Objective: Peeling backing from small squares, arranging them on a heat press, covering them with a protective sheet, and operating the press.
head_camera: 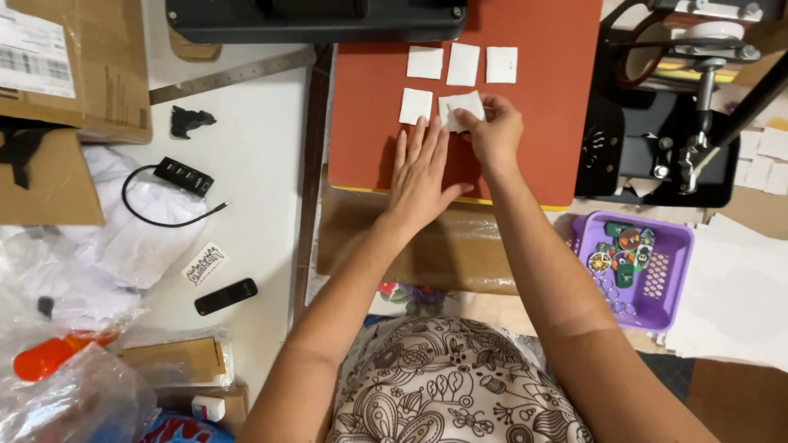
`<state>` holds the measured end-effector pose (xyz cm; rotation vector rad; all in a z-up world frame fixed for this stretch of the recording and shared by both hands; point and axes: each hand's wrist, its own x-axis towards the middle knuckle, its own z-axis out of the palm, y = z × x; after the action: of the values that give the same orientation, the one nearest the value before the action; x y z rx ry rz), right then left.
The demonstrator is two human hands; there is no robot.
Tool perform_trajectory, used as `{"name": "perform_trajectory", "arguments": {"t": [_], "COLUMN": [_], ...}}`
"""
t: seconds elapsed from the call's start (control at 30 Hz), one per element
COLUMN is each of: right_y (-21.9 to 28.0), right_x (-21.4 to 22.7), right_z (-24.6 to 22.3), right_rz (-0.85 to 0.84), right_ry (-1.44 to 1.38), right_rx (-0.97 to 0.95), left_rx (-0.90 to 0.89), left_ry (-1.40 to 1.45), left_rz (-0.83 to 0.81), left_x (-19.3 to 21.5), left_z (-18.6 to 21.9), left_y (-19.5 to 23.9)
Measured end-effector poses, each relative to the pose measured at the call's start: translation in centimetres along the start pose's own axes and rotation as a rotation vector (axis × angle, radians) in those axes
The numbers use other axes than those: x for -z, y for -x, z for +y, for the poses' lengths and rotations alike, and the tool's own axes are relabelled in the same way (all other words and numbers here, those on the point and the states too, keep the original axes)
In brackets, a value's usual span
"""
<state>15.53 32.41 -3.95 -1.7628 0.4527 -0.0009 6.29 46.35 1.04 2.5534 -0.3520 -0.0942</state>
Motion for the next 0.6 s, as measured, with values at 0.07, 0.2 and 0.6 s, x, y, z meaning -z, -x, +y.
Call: {"name": "perform_trajectory", "arguments": {"t": [0.07, 0.2, 0.6], "right_y": [-0.9, 0.4, -2.6], "right_x": [-0.2, 0.6, 3.5], "right_z": [1.4, -0.6, 1.0], "right_rz": [0.015, 0.057, 0.198], "right_ry": [0.014, 0.365, 0.241], "right_rx": [0.016, 0.071, -0.028], "left_rx": [0.021, 0.017, -0.003], "left_ry": [-0.039, -0.135, -0.146], "left_rz": [-0.036, -0.043, -0.047], "left_x": [-0.1, -2.3, -2.9], "left_z": [0.4, -0.6, -1.1], "left_y": [-0.6, -1.8, -1.7]}}
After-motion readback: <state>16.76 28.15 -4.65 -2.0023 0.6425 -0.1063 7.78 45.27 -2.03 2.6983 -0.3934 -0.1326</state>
